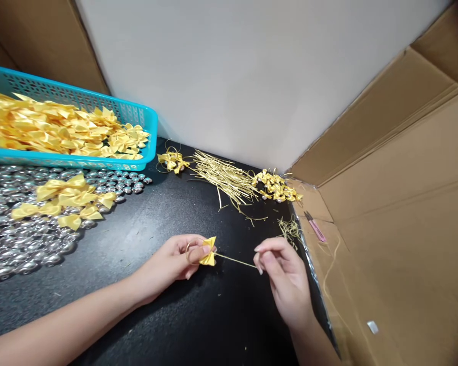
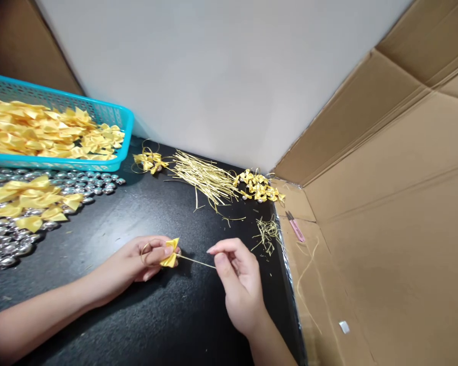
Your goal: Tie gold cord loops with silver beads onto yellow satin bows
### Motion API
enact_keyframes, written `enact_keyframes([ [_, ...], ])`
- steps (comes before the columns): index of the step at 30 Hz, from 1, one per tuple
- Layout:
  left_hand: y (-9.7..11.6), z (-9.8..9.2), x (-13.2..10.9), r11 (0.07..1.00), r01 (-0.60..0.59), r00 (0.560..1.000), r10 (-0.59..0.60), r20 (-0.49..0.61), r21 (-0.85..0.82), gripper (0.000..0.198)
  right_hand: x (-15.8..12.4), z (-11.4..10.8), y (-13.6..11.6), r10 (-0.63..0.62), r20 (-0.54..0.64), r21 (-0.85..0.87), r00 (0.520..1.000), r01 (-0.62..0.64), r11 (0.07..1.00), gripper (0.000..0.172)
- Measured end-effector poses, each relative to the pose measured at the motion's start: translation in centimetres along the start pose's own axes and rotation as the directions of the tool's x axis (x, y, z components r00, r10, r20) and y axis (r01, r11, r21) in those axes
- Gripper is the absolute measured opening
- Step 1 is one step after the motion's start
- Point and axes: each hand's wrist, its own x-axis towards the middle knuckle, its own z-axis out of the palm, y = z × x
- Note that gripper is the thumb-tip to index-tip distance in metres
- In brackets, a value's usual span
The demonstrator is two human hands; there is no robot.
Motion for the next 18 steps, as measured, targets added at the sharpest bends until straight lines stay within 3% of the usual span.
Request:
enact_keyframes([
  [2, 0.1, 0.1, -0.1, 1.0, 0.007, 1.0, -0.007, 0.0, -0.007, 0.044, 0.3, 0.2, 0.2, 0.089, 0.055, -0.061, 0.995, -0.086, 0.994, 0.004],
  [4, 0.4, 0.2, -0.2, 1.0, 0.008, 1.0, -0.008, 0.008, 0.017, 0.044, 0.7, 0.7, 0.3, 0.162, 0.084, -0.12, 0.983, -0.152, 0.981, 0.011],
  [11, 0.5, 0.7, -0.7, 0.995, -0.083, 0.995, 0.08, 0.052, 0.061, 0.032, 2.5, 3.2, 0.8, 0.36, 0.101, -0.229, 0.927, -0.331, 0.916, 0.022],
  [14, 0.2, 0.5, -0.8, 0.981, -0.145, 0.989, 0.142, 0.032, 0.126, 0.028, 2.7, 3.6, 1.2, 0.426, 0.13, -0.164, 0.896, -0.404, 0.9, 0.022],
  [18, 0.2, 0.2, -0.9, 0.946, -0.223, 0.975, 0.216, 0.057, 0.235, 0.022, 2.8, 3.6, 1.6, 0.543, 0.166, 0.073, 0.823, -0.56, 0.825, 0.032],
])
